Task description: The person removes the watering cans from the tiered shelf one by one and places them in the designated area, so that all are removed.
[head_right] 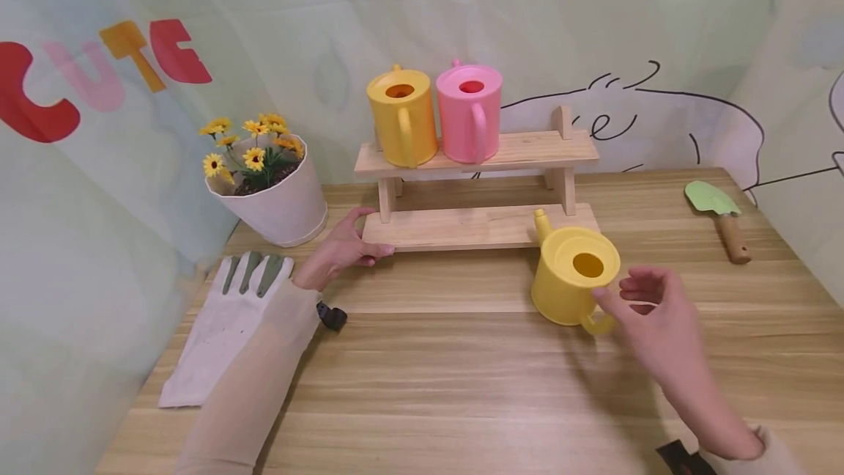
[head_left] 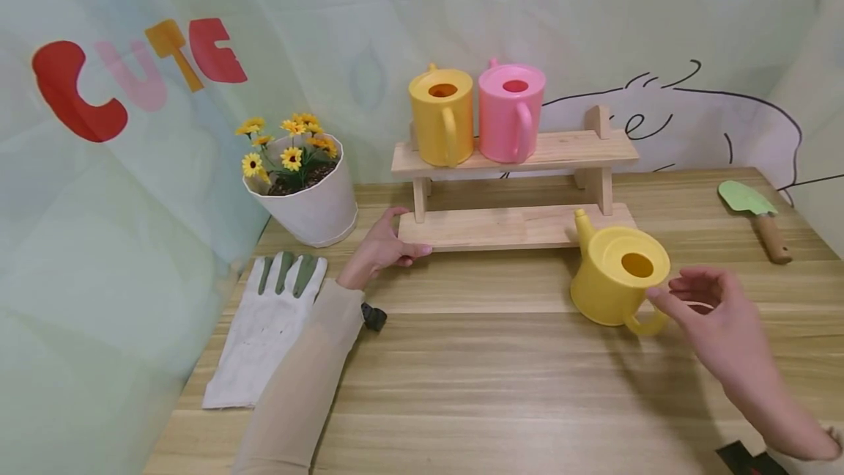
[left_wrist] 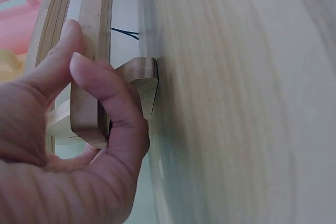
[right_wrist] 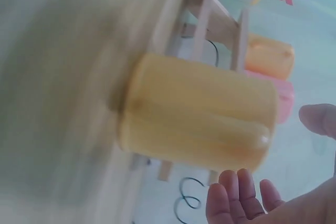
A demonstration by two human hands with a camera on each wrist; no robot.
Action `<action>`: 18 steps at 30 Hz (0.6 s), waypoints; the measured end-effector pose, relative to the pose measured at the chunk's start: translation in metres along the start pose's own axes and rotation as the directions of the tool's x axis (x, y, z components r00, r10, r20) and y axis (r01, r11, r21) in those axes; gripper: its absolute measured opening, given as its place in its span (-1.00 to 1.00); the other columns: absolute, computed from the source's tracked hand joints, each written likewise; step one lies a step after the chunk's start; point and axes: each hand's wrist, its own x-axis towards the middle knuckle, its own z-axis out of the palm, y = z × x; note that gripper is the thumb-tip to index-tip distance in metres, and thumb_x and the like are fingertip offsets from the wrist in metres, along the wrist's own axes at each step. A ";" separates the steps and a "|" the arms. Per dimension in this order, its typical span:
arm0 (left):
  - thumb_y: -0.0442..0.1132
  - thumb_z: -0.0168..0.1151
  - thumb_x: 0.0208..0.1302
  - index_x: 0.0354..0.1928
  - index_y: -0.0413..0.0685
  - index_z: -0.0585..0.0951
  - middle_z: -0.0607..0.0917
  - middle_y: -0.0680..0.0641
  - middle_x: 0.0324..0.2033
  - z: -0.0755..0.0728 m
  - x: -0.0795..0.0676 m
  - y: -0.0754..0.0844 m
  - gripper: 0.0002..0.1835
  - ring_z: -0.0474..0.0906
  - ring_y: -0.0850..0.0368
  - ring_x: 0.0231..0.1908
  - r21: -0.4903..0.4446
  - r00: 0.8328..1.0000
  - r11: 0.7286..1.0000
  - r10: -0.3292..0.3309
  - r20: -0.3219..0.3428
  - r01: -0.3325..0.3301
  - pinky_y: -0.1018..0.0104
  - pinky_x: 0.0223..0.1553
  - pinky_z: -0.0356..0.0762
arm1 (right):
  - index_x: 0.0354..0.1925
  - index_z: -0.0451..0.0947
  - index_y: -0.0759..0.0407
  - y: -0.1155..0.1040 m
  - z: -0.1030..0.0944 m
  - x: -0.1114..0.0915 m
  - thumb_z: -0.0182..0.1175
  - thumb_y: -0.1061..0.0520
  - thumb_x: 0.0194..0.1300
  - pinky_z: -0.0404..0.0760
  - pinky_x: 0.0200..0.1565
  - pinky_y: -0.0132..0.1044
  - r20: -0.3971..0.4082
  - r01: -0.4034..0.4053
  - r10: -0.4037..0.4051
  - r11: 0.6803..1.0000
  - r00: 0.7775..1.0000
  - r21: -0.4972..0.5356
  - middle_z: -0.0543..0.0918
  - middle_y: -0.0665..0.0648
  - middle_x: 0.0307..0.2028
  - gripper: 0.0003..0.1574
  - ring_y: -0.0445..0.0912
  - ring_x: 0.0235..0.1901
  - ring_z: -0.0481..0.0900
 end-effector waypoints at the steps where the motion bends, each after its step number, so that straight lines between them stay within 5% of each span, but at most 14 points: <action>1: -0.41 0.60 0.27 0.71 0.04 0.07 0.63 -0.25 -0.09 0.000 0.000 0.000 0.12 0.54 0.25 -0.55 -0.001 1.000 1.000 -0.001 -0.001 0.001 0.51 -0.53 0.56 | 0.25 0.37 0.18 -0.002 -0.002 0.001 0.43 -0.04 0.50 0.50 -0.19 -0.74 -0.006 0.003 -0.003 1.000 1.000 0.002 0.50 -0.43 -0.17 -0.39 -0.57 -0.18 0.48; 7: -0.40 0.60 0.27 0.71 0.04 0.06 0.66 -0.25 -0.10 0.000 -0.001 0.000 0.13 0.53 0.25 -0.55 0.000 1.000 1.000 -0.001 0.003 0.001 0.51 -0.52 0.56 | 0.20 0.34 -0.19 -0.018 -0.009 0.008 0.42 -0.11 0.51 0.51 -0.21 -0.73 -0.036 0.008 -0.008 1.000 0.999 0.005 0.47 -0.31 -0.05 -0.49 -0.51 -0.14 0.46; 18: -0.41 0.61 0.26 0.72 0.05 0.07 0.62 -0.25 -0.05 -0.001 0.000 0.000 0.15 0.55 0.25 -0.55 -0.011 1.000 1.000 -0.014 -0.006 0.014 0.51 -0.53 0.58 | 0.16 0.35 -0.32 -0.055 -0.012 0.025 0.43 -0.10 0.50 0.45 -0.12 -0.79 -0.056 0.116 -0.118 0.993 0.991 -0.031 0.50 -0.30 -0.04 -0.52 -0.47 -0.08 0.48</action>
